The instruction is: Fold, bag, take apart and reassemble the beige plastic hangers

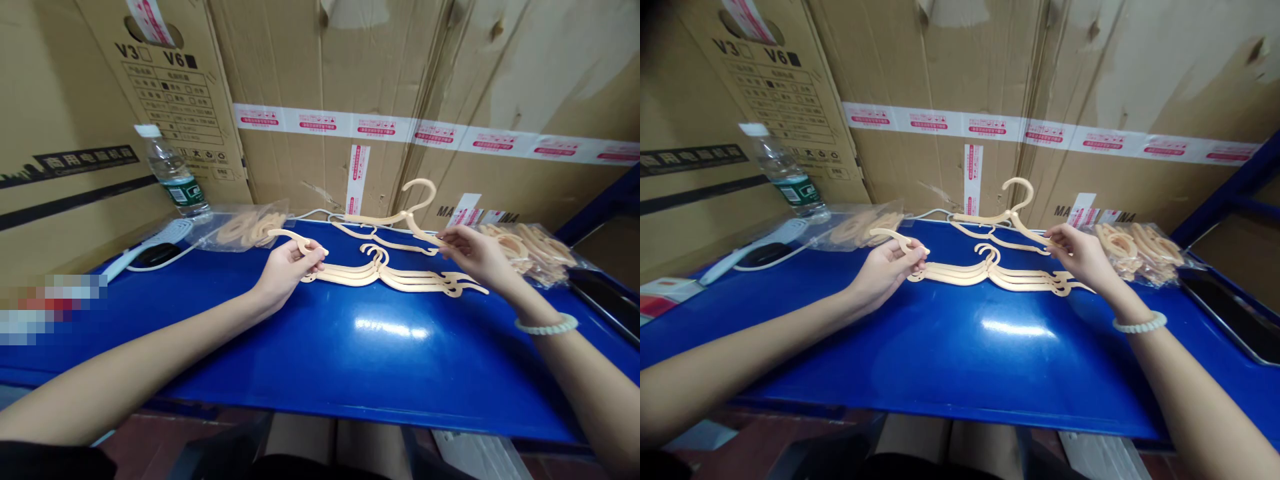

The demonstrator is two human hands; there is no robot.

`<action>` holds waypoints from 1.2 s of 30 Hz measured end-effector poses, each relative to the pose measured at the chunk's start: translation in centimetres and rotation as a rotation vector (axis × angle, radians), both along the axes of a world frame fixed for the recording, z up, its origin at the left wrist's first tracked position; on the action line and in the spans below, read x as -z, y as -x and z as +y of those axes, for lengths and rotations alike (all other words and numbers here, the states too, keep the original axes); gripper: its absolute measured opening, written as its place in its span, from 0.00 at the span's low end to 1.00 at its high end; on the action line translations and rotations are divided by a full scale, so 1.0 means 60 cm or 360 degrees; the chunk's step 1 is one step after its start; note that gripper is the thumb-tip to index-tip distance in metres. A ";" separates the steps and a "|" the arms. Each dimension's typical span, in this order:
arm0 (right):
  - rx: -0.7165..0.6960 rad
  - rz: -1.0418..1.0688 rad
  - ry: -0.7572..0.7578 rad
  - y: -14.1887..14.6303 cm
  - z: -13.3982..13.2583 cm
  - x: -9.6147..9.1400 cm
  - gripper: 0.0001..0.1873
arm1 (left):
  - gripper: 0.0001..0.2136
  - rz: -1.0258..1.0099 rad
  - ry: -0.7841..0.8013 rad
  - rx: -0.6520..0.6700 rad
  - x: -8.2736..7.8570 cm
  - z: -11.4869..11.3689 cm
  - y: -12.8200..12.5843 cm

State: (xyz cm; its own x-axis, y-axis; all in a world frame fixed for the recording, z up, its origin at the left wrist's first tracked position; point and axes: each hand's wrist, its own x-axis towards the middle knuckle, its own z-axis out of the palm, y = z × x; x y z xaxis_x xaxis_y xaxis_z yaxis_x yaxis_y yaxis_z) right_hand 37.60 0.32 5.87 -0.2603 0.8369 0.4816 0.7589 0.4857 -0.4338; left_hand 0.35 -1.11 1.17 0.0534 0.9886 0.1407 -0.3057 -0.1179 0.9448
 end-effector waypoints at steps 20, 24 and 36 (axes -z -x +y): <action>-0.0489 0.0007 0.0285 0.001 -0.012 -0.018 0.15 | 0.08 -0.0281 0.0118 0.0475 0.005 0.002 0.005; -0.0471 -0.0004 0.0191 0.010 -0.018 -0.022 0.11 | 0.09 -0.0258 0.0122 0.0448 0.002 -0.001 0.003; -0.0473 -0.0102 -0.0075 0.037 -0.030 -0.020 0.07 | 0.11 -0.0123 0.0097 0.0160 0.009 0.002 0.003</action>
State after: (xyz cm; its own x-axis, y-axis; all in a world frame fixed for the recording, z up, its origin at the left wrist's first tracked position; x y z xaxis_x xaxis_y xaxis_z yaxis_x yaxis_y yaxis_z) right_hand 35.37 -1.46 7.05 -0.5213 0.6966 0.4929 0.6058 0.7089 -0.3613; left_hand 0.19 -0.97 0.60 0.1440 0.9857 0.0879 -0.3851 -0.0260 0.9225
